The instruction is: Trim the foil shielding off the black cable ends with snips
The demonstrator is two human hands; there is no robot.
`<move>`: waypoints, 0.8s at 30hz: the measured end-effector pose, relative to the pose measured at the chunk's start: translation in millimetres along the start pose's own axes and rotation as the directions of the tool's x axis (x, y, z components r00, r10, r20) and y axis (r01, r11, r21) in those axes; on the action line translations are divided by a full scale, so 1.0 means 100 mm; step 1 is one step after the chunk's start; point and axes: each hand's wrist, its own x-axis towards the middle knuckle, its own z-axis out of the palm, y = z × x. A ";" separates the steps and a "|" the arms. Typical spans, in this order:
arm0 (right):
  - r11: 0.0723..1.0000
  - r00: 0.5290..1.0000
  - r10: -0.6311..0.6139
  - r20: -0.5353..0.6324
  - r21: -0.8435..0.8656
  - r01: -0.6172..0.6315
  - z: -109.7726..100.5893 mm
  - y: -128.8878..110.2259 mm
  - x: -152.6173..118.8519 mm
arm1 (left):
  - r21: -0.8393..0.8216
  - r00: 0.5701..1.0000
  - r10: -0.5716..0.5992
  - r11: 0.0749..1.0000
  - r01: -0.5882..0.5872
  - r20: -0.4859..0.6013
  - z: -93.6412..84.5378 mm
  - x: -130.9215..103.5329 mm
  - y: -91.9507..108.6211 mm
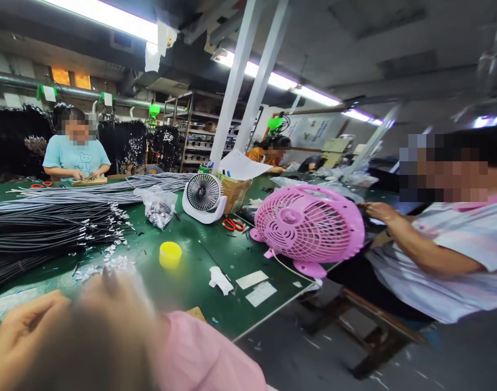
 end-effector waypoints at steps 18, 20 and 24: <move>0.975 0.924 0.112 -0.366 0.221 -0.030 -0.16 0.08 0.22 | 0.030 0.995 -0.090 0.995 0.091 -0.032 0.02 -0.04 0.03; 0.982 0.910 0.091 -0.404 0.186 -0.016 -0.22 0.04 0.24 | -0.004 0.992 -0.115 0.993 0.115 -0.053 0.02 -0.05 0.03; 0.999 0.953 -0.018 -0.302 0.032 0.028 -0.15 0.00 0.14 | -0.095 0.982 -0.145 0.986 0.134 -0.121 0.03 -0.05 0.01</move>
